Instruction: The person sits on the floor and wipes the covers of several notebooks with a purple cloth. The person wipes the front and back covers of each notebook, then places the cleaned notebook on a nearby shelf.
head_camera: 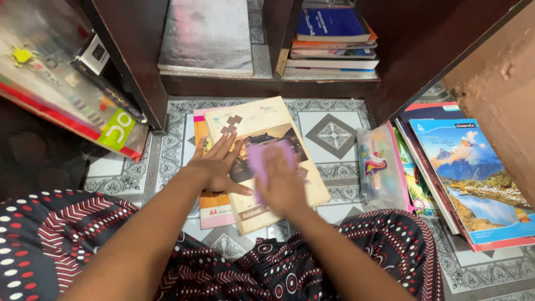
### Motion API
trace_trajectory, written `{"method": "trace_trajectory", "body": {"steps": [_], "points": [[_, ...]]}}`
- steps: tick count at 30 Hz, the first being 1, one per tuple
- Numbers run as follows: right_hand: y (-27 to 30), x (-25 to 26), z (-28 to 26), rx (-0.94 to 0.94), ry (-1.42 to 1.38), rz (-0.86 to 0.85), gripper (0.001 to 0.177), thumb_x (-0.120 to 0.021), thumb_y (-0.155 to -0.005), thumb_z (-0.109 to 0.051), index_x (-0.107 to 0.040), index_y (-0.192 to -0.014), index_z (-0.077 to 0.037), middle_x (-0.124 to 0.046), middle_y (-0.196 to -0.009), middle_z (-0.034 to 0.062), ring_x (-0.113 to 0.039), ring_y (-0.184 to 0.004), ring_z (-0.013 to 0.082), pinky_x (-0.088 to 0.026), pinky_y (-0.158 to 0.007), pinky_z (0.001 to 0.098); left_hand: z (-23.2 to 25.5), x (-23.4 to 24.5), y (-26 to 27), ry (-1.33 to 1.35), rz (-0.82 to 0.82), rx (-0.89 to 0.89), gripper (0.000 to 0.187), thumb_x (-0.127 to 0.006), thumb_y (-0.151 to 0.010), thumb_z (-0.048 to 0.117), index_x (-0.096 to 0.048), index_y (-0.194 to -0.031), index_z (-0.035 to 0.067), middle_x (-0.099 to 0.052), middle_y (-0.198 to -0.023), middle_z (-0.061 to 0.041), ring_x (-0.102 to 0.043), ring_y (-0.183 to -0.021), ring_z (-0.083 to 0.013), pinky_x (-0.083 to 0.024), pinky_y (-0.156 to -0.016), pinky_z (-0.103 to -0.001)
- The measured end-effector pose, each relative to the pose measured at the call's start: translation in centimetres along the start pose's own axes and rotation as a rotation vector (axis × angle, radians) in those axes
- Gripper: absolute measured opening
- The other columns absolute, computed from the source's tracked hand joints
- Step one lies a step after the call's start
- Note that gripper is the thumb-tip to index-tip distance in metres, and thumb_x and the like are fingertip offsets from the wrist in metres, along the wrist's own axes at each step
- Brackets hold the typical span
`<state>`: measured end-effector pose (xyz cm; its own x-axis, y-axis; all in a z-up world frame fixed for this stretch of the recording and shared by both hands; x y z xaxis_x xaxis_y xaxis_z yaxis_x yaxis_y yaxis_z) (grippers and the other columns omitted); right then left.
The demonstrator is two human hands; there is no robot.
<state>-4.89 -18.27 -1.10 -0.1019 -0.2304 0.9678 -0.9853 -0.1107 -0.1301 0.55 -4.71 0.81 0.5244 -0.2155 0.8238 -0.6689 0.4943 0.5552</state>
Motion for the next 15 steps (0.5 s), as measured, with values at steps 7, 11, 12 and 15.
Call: {"method": "trace_trajectory", "body": {"steps": [7, 11, 12, 15], "points": [[0.1, 0.3, -0.9, 0.111, -0.068, -0.072, 0.075, -0.034, -0.101, -0.051, -0.024, -0.16, -0.006, -0.023, -0.168, 0.0139, -0.017, -0.157, 0.0273, -0.003, -0.126, 0.0543, -1.6, -0.2, -0.8, -0.163, -0.055, -0.048, 0.149, -0.067, -0.063, 0.09, 0.017, -0.164, 0.019, 0.018, -0.172, -0.008, 0.02, -0.159, -0.0267, 0.01, -0.126, -0.057], [-0.8, 1.2, 5.8, -0.287, -0.023, 0.001, 0.077, -0.034, -0.101, -0.052, -0.018, -0.158, -0.001, -0.014, -0.172, 0.0161, -0.008, -0.157, 0.0343, 0.003, -0.117, 0.0582, -1.5, -0.6, -1.2, -0.175, -0.069, -0.081, 0.144, -0.066, -0.066, 0.088, 0.016, -0.163, 0.02, 0.022, -0.172, -0.008, 0.022, -0.157, -0.03, 0.01, -0.125, -0.056], [-1.0, 1.4, 6.0, -0.289, 0.017, 0.046, 0.076, -0.035, -0.101, -0.05, -0.021, -0.158, 0.0, -0.016, -0.17, 0.017, -0.01, -0.157, 0.0336, 0.001, -0.119, 0.058, -1.5, -0.6, -1.4, -0.181, -0.059, -0.079, 0.144, -0.066, -0.066, 0.088, 0.016, -0.163, 0.02, 0.021, -0.172, -0.008, 0.021, -0.157, -0.0298, 0.01, -0.126, -0.055], [-0.5, 1.4, 4.0, -0.242, 0.108, 0.105, 0.076, -0.038, -0.099, -0.044, -0.026, -0.157, 0.003, -0.022, -0.167, 0.019, -0.017, -0.155, 0.031, -0.003, -0.122, 0.0563, -1.5, -1.1, -1.6, -0.149, -0.041, -0.081, 0.145, -0.068, -0.066, 0.086, 0.016, -0.163, 0.021, 0.02, -0.172, -0.007, 0.02, -0.158, -0.0289, 0.009, -0.126, -0.054]]}}
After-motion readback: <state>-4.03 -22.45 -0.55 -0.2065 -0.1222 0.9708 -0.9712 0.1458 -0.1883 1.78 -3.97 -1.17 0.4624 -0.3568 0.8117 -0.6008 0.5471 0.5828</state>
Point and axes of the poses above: each hand's wrist, its own y-axis away from the middle knuckle, its own x-axis out of the back of the hand, z = x × y, the point moved 9 cm from there along -y, towards the middle knuckle
